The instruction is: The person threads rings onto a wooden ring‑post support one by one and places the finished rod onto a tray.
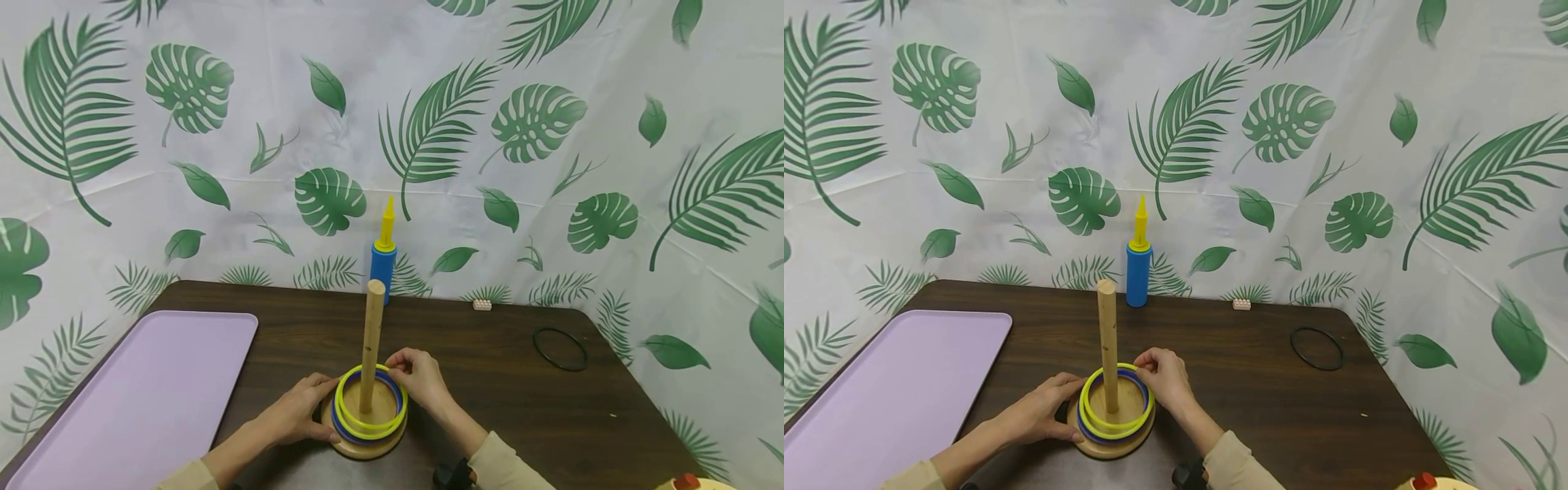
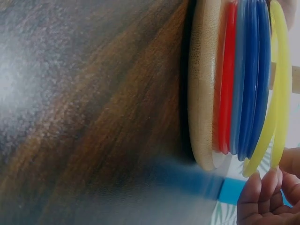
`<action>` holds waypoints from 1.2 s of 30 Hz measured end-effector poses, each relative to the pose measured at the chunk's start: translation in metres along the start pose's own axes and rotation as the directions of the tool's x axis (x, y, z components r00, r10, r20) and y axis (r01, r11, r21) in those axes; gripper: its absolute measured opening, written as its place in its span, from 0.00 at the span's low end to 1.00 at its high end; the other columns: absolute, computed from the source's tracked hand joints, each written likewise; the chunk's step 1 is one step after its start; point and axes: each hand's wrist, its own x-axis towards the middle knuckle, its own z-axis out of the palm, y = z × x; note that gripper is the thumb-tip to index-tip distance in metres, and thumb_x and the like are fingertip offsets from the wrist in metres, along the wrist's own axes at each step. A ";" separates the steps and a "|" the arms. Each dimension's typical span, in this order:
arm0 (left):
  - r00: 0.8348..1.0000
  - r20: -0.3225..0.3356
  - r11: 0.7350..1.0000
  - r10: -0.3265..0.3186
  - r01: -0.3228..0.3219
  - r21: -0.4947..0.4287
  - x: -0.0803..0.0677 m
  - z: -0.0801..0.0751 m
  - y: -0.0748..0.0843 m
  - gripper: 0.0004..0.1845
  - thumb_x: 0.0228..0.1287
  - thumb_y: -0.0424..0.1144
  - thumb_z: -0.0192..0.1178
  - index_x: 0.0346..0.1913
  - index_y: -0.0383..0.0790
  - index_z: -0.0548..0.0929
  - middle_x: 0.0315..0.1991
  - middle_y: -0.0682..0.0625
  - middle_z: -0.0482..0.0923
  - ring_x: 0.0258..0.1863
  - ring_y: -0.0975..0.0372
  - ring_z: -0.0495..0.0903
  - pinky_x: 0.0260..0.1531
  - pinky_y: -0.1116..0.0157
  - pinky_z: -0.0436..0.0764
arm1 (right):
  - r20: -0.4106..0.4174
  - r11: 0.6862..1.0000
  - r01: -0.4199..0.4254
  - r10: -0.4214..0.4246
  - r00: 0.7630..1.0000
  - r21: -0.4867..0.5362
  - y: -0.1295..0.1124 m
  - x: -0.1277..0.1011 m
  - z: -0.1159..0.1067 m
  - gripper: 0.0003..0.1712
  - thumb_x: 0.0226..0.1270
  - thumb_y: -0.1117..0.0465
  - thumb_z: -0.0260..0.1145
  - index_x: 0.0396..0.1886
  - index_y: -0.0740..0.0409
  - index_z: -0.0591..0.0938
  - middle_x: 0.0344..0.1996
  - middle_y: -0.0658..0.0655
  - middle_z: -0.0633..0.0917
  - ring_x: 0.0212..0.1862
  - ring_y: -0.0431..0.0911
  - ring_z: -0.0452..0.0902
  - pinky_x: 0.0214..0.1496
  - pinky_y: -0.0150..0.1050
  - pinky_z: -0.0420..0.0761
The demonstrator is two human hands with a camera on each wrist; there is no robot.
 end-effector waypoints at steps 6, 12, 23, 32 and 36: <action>1.000 -0.005 1.000 0.000 0.000 0.000 0.000 0.001 0.000 0.47 0.44 0.55 0.72 0.61 0.26 0.70 0.54 0.41 0.71 0.55 0.48 0.72 0.52 0.49 0.74 | 0.004 1.000 -0.012 0.012 1.000 0.006 -0.001 0.000 0.000 0.04 0.53 0.73 0.67 0.29 0.64 0.83 0.22 0.51 0.79 0.24 0.36 0.69 0.26 0.27 0.73; 1.000 -0.004 1.000 -0.001 0.001 0.003 0.000 0.001 0.000 0.47 0.44 0.55 0.72 0.61 0.25 0.70 0.54 0.40 0.71 0.55 0.48 0.71 0.53 0.49 0.74 | 0.013 1.000 -0.021 0.021 1.000 0.001 -0.001 0.000 0.000 0.03 0.55 0.73 0.66 0.30 0.65 0.83 0.22 0.51 0.79 0.25 0.37 0.70 0.25 0.27 0.73; 1.000 0.003 1.000 -0.008 0.008 -0.002 0.000 0.000 0.000 0.47 0.44 0.56 0.72 0.61 0.25 0.70 0.55 0.41 0.71 0.55 0.49 0.71 0.52 0.49 0.74 | -0.009 1.000 0.001 -0.001 1.000 -0.023 0.000 -0.001 0.000 0.06 0.51 0.74 0.68 0.30 0.64 0.83 0.24 0.52 0.79 0.26 0.37 0.70 0.28 0.27 0.73; 1.000 0.011 1.000 -0.006 0.007 -0.011 0.000 -0.002 0.002 0.46 0.44 0.56 0.72 0.61 0.27 0.71 0.54 0.41 0.71 0.54 0.49 0.71 0.51 0.49 0.74 | -0.016 0.998 0.013 -0.014 1.000 -0.055 0.001 -0.003 0.000 0.08 0.52 0.74 0.68 0.32 0.62 0.82 0.29 0.55 0.80 0.30 0.41 0.74 0.31 0.28 0.75; 1.000 0.001 1.000 0.011 -0.011 -0.003 0.000 -0.001 0.002 0.45 0.44 0.56 0.72 0.61 0.29 0.71 0.54 0.41 0.72 0.53 0.49 0.72 0.51 0.49 0.75 | -0.016 1.000 0.006 -0.006 1.000 -0.030 0.000 -0.003 0.000 0.07 0.53 0.73 0.67 0.31 0.62 0.82 0.28 0.55 0.83 0.29 0.40 0.76 0.31 0.28 0.76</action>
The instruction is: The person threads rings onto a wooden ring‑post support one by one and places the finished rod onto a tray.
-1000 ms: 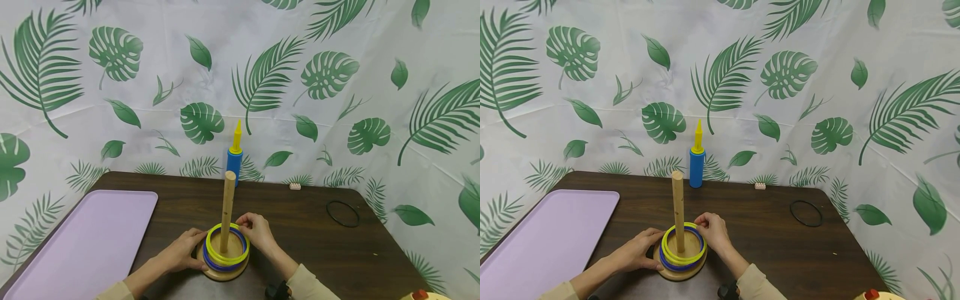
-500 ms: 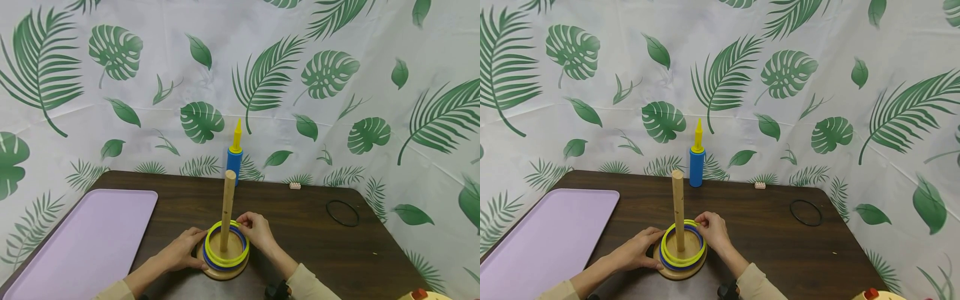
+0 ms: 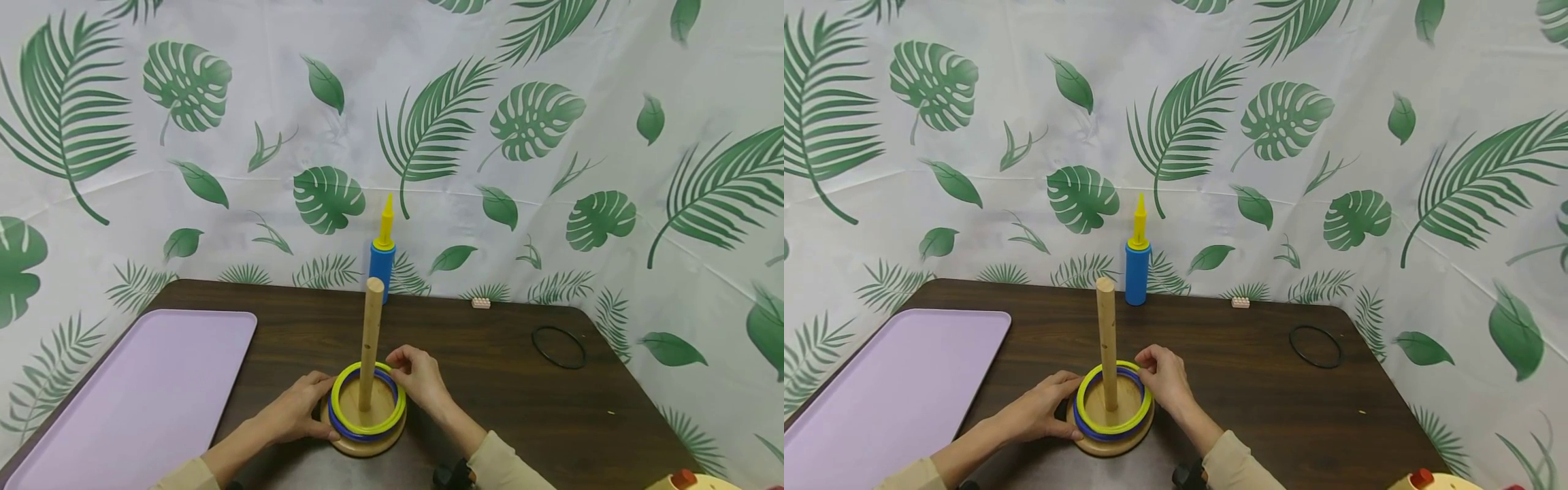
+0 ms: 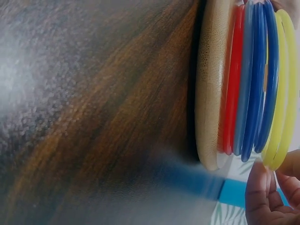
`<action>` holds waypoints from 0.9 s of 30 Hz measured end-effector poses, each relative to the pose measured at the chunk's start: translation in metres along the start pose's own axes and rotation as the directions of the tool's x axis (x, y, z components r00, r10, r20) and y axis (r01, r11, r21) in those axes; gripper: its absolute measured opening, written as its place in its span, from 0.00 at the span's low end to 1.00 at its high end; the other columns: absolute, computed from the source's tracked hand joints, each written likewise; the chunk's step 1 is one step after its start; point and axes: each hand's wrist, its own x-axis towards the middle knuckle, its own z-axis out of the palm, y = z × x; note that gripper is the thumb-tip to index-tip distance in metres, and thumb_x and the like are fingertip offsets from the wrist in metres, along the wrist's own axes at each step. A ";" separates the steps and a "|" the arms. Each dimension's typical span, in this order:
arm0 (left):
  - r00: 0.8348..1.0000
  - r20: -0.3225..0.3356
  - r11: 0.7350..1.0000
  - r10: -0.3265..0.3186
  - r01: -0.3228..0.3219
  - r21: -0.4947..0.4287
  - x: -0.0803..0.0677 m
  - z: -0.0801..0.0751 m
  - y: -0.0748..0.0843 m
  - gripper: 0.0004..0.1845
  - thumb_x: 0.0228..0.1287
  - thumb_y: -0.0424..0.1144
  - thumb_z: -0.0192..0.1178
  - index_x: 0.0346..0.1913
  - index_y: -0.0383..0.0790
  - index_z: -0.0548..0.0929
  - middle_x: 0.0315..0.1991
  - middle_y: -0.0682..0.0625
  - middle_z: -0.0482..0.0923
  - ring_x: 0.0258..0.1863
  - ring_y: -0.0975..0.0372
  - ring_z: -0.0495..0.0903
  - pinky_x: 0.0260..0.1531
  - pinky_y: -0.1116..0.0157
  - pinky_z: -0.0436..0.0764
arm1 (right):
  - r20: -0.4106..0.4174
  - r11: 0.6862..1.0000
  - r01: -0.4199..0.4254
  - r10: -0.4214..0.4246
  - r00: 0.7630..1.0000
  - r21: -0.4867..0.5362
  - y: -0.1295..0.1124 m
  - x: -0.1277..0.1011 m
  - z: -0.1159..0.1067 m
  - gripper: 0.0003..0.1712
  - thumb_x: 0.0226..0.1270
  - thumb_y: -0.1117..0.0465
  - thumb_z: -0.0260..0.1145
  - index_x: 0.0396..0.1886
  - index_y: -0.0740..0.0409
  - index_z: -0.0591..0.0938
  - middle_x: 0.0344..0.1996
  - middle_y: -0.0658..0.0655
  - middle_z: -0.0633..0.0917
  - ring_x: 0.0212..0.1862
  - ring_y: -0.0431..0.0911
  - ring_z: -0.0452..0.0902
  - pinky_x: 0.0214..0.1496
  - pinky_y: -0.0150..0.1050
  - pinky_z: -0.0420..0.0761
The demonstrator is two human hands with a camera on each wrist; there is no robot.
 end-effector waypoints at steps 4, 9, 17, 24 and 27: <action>1.000 -0.014 1.000 0.016 -0.016 0.015 0.000 0.001 -0.001 0.45 0.43 0.55 0.72 0.61 0.30 0.72 0.53 0.41 0.72 0.53 0.49 0.72 0.51 0.50 0.75 | 0.000 1.000 -0.015 0.015 1.000 0.022 0.000 0.000 0.001 0.05 0.54 0.72 0.67 0.31 0.62 0.82 0.26 0.55 0.83 0.28 0.38 0.75 0.30 0.27 0.76; 1.000 -0.019 1.000 0.017 -0.017 0.020 0.000 0.002 -0.002 0.44 0.43 0.55 0.73 0.60 0.29 0.72 0.53 0.40 0.73 0.53 0.49 0.73 0.51 0.49 0.75 | -0.019 1.000 -0.013 0.014 1.000 0.024 0.002 0.000 0.000 0.05 0.55 0.72 0.65 0.31 0.62 0.82 0.25 0.54 0.82 0.27 0.37 0.74 0.29 0.27 0.75; 1.000 -0.008 1.000 0.008 -0.007 0.014 -0.001 0.002 -0.002 0.46 0.44 0.58 0.71 0.61 0.30 0.72 0.54 0.41 0.72 0.54 0.49 0.72 0.51 0.49 0.75 | -0.047 0.996 -0.048 0.052 0.998 0.074 0.009 0.001 -0.006 0.04 0.57 0.72 0.65 0.32 0.63 0.82 0.25 0.54 0.81 0.25 0.39 0.71 0.25 0.28 0.73; 1.000 -0.014 1.000 0.012 -0.011 0.010 0.000 0.002 -0.003 0.45 0.44 0.58 0.71 0.61 0.31 0.72 0.54 0.42 0.72 0.53 0.50 0.72 0.51 0.50 0.75 | -0.094 0.986 -0.121 0.132 0.987 0.116 0.019 0.002 -0.025 0.04 0.59 0.71 0.64 0.35 0.65 0.82 0.25 0.55 0.82 0.25 0.41 0.74 0.25 0.29 0.77; 1.000 -0.014 1.000 0.007 -0.007 0.009 0.000 0.002 -0.003 0.45 0.44 0.58 0.71 0.61 0.31 0.72 0.54 0.42 0.72 0.53 0.49 0.72 0.51 0.49 0.75 | -0.130 0.978 -0.166 0.182 0.975 0.125 0.027 0.004 -0.039 0.05 0.60 0.71 0.64 0.36 0.65 0.82 0.27 0.55 0.82 0.27 0.41 0.75 0.26 0.29 0.78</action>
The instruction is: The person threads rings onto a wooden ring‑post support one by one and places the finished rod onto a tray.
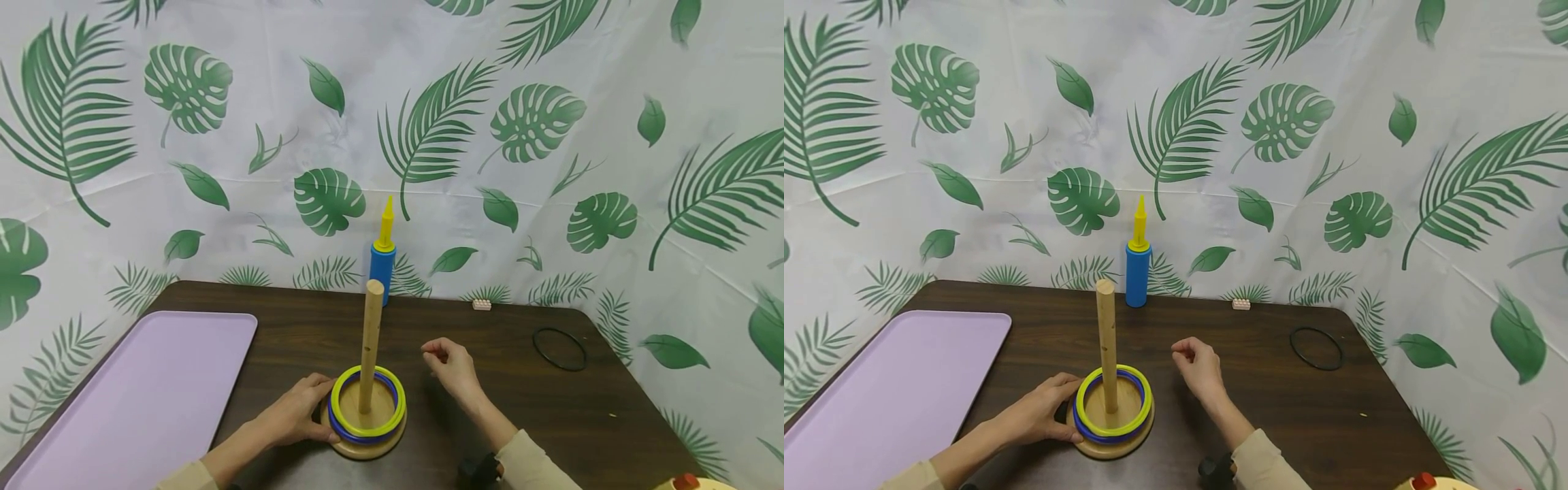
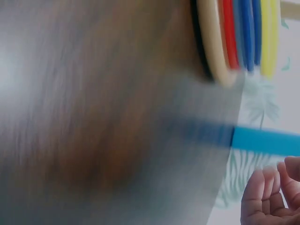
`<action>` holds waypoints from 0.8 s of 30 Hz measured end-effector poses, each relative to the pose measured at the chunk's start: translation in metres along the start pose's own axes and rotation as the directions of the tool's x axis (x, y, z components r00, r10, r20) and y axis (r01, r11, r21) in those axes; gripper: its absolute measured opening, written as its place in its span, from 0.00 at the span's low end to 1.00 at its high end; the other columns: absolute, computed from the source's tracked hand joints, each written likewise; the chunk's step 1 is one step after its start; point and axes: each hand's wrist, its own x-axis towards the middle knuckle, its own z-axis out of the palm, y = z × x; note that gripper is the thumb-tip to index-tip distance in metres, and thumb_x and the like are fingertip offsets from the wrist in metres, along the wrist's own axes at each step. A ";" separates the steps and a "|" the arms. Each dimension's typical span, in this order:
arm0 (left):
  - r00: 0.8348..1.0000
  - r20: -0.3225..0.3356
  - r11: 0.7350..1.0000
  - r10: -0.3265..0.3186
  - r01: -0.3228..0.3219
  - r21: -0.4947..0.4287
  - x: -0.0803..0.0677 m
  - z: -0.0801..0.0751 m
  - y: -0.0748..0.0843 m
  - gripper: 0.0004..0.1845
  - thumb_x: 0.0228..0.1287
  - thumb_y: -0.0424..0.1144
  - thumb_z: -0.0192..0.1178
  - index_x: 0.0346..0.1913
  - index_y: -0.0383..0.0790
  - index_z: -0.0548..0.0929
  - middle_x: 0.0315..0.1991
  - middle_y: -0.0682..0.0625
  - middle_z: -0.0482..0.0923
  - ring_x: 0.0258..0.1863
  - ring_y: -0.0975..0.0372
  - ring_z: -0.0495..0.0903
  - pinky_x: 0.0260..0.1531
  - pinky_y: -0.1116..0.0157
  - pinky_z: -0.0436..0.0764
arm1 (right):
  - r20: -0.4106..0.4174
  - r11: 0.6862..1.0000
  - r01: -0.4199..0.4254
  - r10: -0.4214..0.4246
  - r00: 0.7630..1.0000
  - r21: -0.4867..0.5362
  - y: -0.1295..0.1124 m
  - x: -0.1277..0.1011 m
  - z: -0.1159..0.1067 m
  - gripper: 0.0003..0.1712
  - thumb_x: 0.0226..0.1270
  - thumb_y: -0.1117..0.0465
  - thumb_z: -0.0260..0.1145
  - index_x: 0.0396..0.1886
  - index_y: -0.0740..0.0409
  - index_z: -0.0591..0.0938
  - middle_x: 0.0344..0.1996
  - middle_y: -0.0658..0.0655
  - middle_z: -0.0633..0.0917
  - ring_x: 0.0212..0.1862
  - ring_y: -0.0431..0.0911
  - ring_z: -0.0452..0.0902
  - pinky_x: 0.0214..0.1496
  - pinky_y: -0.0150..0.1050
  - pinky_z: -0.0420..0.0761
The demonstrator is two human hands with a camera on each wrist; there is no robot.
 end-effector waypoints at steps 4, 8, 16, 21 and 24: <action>1.000 -0.001 1.000 0.002 -0.002 0.007 0.000 0.000 0.000 0.45 0.43 0.58 0.72 0.60 0.30 0.72 0.53 0.42 0.72 0.53 0.50 0.72 0.51 0.50 0.75 | -0.059 0.998 -0.062 0.063 0.996 0.004 0.010 0.008 -0.023 0.06 0.60 0.70 0.64 0.38 0.67 0.82 0.28 0.57 0.82 0.28 0.43 0.77 0.27 0.32 0.80; 1.000 -0.006 1.000 0.007 -0.007 0.012 0.001 0.000 -0.001 0.45 0.43 0.57 0.72 0.60 0.30 0.73 0.53 0.42 0.72 0.53 0.50 0.72 0.51 0.50 0.75 | -0.126 0.995 -0.101 0.100 0.987 -0.003 0.023 0.016 -0.051 0.09 0.62 0.70 0.62 0.40 0.70 0.81 0.30 0.60 0.82 0.28 0.47 0.78 0.31 0.38 0.82; 1.000 0.006 1.000 -0.001 0.002 -0.007 0.000 0.000 -0.001 0.45 0.43 0.58 0.71 0.61 0.31 0.72 0.54 0.42 0.71 0.54 0.49 0.72 0.51 0.49 0.75 | -0.256 0.980 -0.193 0.199 0.946 0.049 0.050 0.023 -0.098 0.14 0.64 0.69 0.59 0.46 0.75 0.78 0.26 0.52 0.80 0.24 0.37 0.77 0.30 0.32 0.82; 1.000 0.003 1.000 -0.005 0.005 -0.003 0.001 0.000 -0.001 0.46 0.43 0.58 0.72 0.61 0.31 0.72 0.54 0.43 0.72 0.53 0.50 0.72 0.51 0.50 0.75 | -0.330 0.967 -0.232 0.255 0.909 0.110 0.065 0.024 -0.118 0.15 0.64 0.68 0.59 0.47 0.76 0.77 0.22 0.45 0.78 0.21 0.33 0.76 0.28 0.29 0.81; 1.000 -0.004 1.000 0.001 -0.001 0.003 0.001 0.001 -0.001 0.45 0.43 0.57 0.72 0.61 0.32 0.73 0.53 0.43 0.72 0.53 0.50 0.72 0.51 0.50 0.75 | -0.370 0.960 -0.254 0.281 0.886 0.121 0.074 0.023 -0.129 0.16 0.64 0.68 0.58 0.48 0.76 0.76 0.21 0.43 0.77 0.20 0.32 0.75 0.27 0.28 0.80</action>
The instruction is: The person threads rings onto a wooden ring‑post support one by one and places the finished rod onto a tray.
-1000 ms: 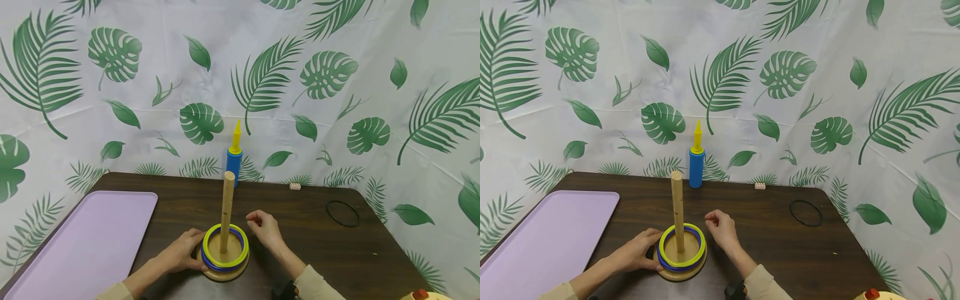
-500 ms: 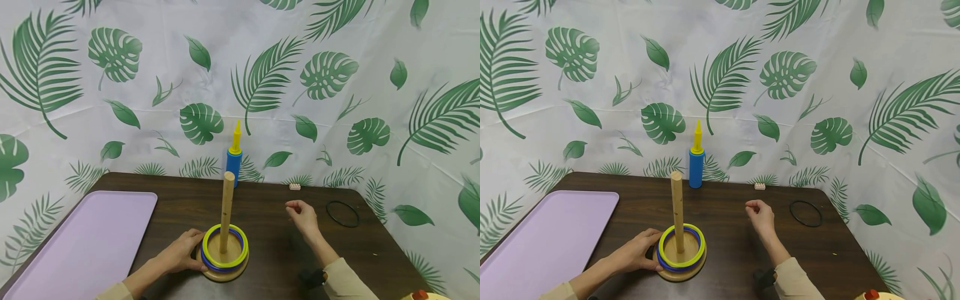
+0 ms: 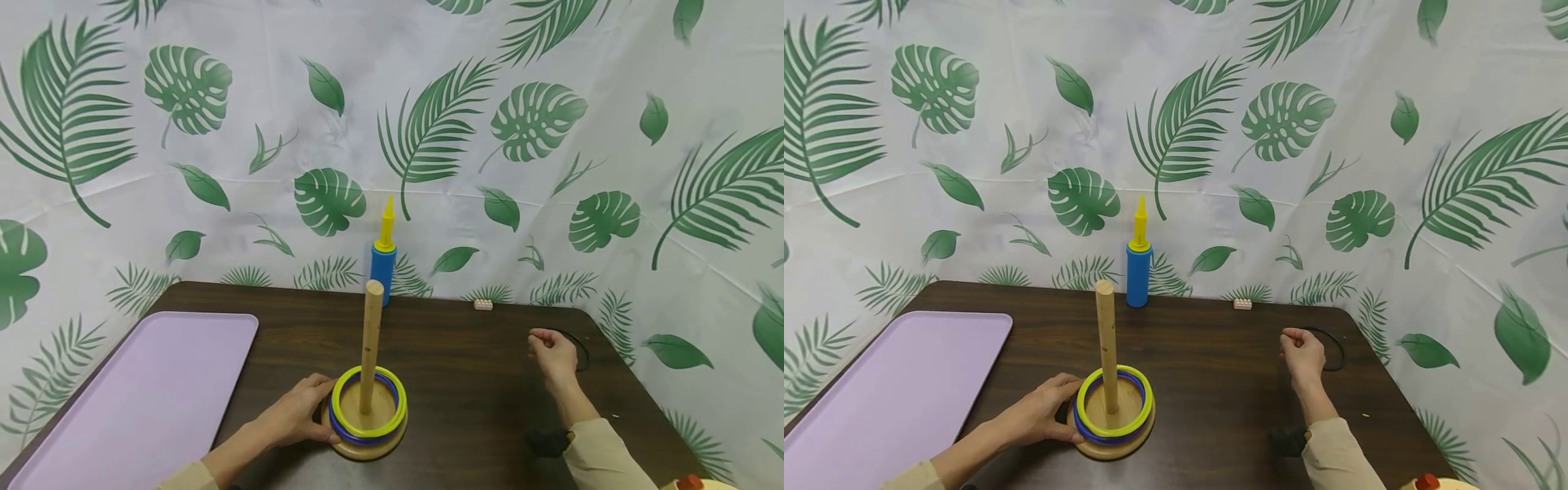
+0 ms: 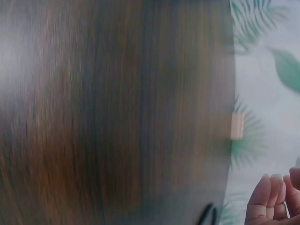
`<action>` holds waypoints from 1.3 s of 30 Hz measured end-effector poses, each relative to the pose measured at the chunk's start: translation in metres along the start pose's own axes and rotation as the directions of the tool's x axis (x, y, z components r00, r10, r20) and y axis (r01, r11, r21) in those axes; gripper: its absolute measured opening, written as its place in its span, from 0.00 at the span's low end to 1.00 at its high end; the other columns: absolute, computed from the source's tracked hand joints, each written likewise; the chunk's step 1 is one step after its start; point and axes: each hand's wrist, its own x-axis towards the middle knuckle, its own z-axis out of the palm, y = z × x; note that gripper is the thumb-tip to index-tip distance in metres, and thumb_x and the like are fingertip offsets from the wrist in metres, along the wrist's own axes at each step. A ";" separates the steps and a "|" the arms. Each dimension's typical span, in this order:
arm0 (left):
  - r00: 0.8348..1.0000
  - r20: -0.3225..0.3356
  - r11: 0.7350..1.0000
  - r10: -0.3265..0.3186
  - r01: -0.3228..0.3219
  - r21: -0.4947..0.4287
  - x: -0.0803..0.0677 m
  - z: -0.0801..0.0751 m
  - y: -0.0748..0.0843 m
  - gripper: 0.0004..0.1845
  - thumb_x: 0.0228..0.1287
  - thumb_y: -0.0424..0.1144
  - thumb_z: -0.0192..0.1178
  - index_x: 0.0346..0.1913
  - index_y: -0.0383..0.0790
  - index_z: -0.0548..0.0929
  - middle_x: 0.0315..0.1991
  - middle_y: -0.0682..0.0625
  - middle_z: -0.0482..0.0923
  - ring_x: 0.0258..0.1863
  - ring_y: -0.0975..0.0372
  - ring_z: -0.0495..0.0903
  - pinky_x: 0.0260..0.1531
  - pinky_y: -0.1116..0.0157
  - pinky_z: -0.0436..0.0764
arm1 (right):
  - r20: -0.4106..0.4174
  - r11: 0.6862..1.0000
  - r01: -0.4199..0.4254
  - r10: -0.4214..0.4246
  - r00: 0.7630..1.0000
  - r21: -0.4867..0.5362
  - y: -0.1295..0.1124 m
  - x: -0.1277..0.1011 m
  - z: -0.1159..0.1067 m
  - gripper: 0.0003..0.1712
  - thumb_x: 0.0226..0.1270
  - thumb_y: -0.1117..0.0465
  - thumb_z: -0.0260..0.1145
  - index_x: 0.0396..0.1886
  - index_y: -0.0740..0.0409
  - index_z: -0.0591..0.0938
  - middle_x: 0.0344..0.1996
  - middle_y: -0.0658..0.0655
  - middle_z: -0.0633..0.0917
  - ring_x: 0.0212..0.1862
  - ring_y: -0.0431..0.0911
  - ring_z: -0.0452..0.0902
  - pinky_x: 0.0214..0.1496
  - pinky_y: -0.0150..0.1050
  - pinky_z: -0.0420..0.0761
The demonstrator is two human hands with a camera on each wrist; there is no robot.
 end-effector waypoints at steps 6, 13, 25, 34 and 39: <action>1.000 -0.002 1.000 0.009 -0.009 0.006 0.000 0.000 0.000 0.45 0.43 0.56 0.73 0.60 0.31 0.73 0.53 0.43 0.72 0.52 0.50 0.73 0.50 0.50 0.75 | -0.073 0.996 -0.082 0.084 0.994 0.028 0.012 0.008 -0.020 0.18 0.63 0.69 0.57 0.51 0.76 0.75 0.20 0.39 0.75 0.19 0.29 0.75 0.27 0.26 0.80; 1.000 0.007 1.000 -0.010 0.010 0.001 0.000 -0.002 0.001 0.45 0.43 0.56 0.72 0.61 0.32 0.72 0.54 0.42 0.72 0.53 0.49 0.72 0.51 0.49 0.74 | -0.109 0.977 -0.171 0.186 0.977 0.129 0.025 0.018 -0.039 0.19 0.63 0.69 0.57 0.52 0.77 0.72 0.18 0.39 0.73 0.18 0.30 0.74 0.25 0.25 0.79; 1.000 0.015 1.000 -0.016 0.016 -0.011 -0.001 -0.001 0.001 0.45 0.43 0.58 0.71 0.61 0.30 0.72 0.54 0.41 0.72 0.54 0.49 0.72 0.52 0.49 0.75 | -0.194 0.946 -0.290 0.315 0.929 0.146 0.048 0.032 -0.060 0.19 0.60 0.72 0.59 0.50 0.77 0.73 0.20 0.46 0.73 0.13 0.28 0.72 0.22 0.26 0.78; 0.999 0.023 0.999 -0.031 0.031 -0.011 0.000 -0.002 0.003 0.46 0.43 0.59 0.71 0.61 0.30 0.72 0.54 0.41 0.71 0.54 0.49 0.72 0.51 0.49 0.75 | -0.218 0.956 -0.292 0.287 0.933 0.012 0.062 0.040 -0.071 0.22 0.59 0.68 0.57 0.51 0.78 0.72 0.16 0.48 0.75 0.09 0.28 0.67 0.16 0.24 0.70; 0.999 0.026 0.999 -0.045 0.045 -0.018 0.000 -0.003 0.004 0.46 0.43 0.56 0.72 0.61 0.29 0.71 0.54 0.40 0.71 0.54 0.48 0.72 0.51 0.49 0.75 | -0.213 0.953 -0.293 0.272 0.939 -0.075 0.068 0.043 -0.076 0.23 0.59 0.66 0.57 0.53 0.77 0.72 0.21 0.60 0.76 0.09 0.28 0.65 0.16 0.24 0.67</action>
